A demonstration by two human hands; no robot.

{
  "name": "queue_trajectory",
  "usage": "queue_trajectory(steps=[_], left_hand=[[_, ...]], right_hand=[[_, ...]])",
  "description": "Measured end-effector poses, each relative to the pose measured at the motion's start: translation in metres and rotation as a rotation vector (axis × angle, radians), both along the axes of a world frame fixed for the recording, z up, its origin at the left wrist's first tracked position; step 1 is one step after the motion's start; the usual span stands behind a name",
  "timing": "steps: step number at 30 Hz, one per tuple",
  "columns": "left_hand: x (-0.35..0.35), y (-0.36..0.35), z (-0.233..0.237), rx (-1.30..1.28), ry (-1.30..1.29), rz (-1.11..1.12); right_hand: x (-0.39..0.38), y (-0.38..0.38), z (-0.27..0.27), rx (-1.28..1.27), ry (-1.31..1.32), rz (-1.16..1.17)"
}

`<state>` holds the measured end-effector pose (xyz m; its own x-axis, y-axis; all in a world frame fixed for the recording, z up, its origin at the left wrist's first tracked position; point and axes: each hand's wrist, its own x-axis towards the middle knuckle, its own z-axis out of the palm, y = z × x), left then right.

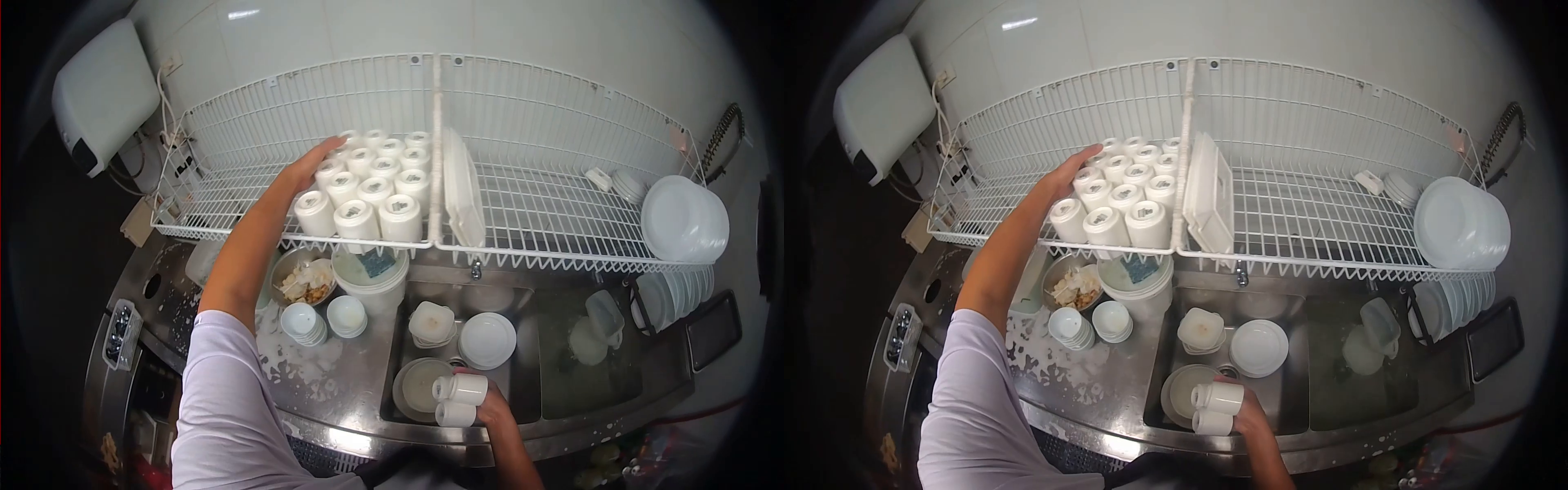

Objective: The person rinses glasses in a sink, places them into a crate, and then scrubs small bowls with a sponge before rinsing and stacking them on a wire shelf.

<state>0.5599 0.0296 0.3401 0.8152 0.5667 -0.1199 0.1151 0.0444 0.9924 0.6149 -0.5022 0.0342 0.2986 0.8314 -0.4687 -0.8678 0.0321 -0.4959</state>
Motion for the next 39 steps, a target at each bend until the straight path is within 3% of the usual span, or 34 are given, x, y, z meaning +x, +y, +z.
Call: queue_trajectory(steps=[11, 17, 20, 24, 27, 30, 34, 35, 36, 39], left_hand=[[-0.001, -0.011, 0.002, -0.035, 0.011, -0.033], [0.001, 0.010, -0.005, -0.019, -0.007, -0.183], [0.000, -0.012, 0.001, -0.074, -0.039, 0.031], [0.005, 0.026, -0.021, -0.018, -0.183, 0.219], [-0.011, 0.061, -0.008, 0.058, -0.169, 0.478], [-0.051, 0.069, 0.004, 0.118, -0.301, 0.561], [-0.140, -0.086, 0.027, 0.569, -0.574, 0.587], [-0.164, -0.135, 0.018, 0.587, -0.529, 0.564], [-0.182, -0.179, 0.004, 0.436, -0.471, 0.501], [-0.207, -0.270, -0.029, 0.305, -0.303, 0.062]], right_hand=[[-0.026, 0.022, 0.016, -0.050, -0.134, 0.026], [-0.029, 0.006, -0.005, -0.040, -0.088, 0.021], [-0.035, 0.005, -0.002, -0.049, -0.073, -0.001], [-0.042, 0.014, 0.006, -0.027, -0.092, -0.033], [-0.039, 0.019, 0.013, -0.032, -0.168, -0.034], [-0.033, 0.018, 0.037, 0.002, -0.246, -0.075], [-0.035, 0.038, 0.119, 0.110, -0.257, -0.119], [-0.038, 0.049, 0.139, 0.147, -0.289, -0.155], [-0.042, 0.062, 0.159, 0.186, -0.320, -0.194], [-0.070, 0.102, 0.233, 0.355, -0.453, -0.172]])
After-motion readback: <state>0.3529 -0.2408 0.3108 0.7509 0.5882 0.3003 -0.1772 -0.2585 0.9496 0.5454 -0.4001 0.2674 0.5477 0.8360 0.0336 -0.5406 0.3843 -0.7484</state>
